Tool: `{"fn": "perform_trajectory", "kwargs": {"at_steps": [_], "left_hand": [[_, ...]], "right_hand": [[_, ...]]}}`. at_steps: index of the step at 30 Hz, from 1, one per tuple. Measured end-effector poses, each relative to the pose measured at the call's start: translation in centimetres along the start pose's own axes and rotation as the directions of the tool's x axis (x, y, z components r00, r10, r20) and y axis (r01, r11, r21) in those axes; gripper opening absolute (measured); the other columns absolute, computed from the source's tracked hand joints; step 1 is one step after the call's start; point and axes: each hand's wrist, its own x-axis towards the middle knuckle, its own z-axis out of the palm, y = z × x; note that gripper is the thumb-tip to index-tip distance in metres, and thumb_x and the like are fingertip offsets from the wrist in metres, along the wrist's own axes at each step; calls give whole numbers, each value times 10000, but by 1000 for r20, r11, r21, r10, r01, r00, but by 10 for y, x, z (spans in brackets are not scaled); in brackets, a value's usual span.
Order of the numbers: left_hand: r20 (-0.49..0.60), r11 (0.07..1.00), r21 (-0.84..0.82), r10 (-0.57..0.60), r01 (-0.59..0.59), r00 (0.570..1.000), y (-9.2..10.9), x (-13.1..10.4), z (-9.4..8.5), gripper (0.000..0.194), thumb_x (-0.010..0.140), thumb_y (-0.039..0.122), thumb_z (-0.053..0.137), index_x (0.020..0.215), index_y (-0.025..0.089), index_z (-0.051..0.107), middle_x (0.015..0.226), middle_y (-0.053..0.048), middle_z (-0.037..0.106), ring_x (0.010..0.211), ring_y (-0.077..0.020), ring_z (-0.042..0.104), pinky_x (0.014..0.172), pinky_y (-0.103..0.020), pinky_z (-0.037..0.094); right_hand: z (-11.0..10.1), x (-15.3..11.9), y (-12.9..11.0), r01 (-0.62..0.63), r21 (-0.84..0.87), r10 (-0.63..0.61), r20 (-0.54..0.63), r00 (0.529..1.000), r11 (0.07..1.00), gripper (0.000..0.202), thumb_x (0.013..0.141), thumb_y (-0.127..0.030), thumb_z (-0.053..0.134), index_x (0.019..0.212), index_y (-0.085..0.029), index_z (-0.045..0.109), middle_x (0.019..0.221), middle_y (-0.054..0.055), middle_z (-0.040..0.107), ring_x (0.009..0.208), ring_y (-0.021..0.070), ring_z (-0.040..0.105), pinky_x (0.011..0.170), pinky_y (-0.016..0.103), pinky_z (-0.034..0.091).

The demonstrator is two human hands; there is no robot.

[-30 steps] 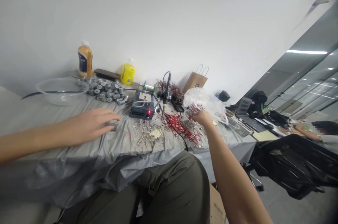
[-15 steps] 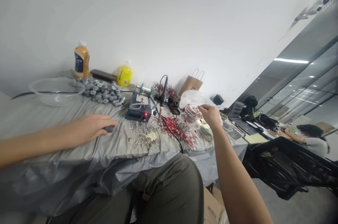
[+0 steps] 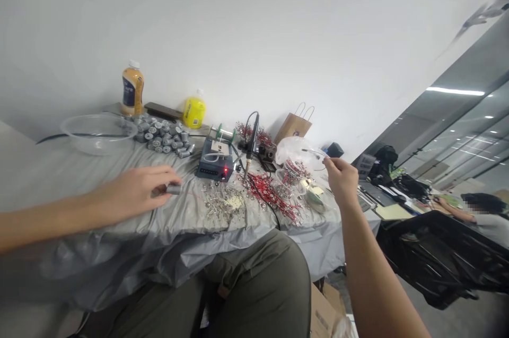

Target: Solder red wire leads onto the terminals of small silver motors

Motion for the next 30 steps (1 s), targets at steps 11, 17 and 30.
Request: {"fn": "perform_trajectory", "kwargs": {"at_steps": [11, 17, 30], "left_hand": [[228, 912, -362, -112, 191, 967, 45, 11, 66, 317, 763, 380, 798, 1022, 200, 773, 960, -85, 796, 908, -275, 768, 849, -366, 607], [288, 834, -495, -110, 246, 951, 60, 35, 91, 291, 771, 307, 884, 1011, 196, 762, 1028, -75, 808, 1008, -264, 775, 951, -382, 600], [355, 691, -621, -172, 370, 919, 59, 67, 121, 222, 964, 160, 840, 1145, 130, 715, 1220, -80, 729, 993, -209, 742, 865, -377, 683]], "right_hand": [[-65, -83, -73, 112, 642, 88, -271, 958, 758, 410, 741, -348, 957, 1114, -232, 833, 645, 7, 663, 583, 164, 580, 500, 297, 346], [-50, -120, -110, 110, 756, 90, -218, 972, 645, 245, 765, -436, 945, 820, -234, 818, 639, 1, 655, 552, 110, 563, 434, 232, 331], [29, -147, -74, -154, 562, 76, 160, 984, 812, 276, 833, -444, 818, 940, -196, 875, 790, 67, 811, 707, 221, 751, 615, 337, 601]]}}
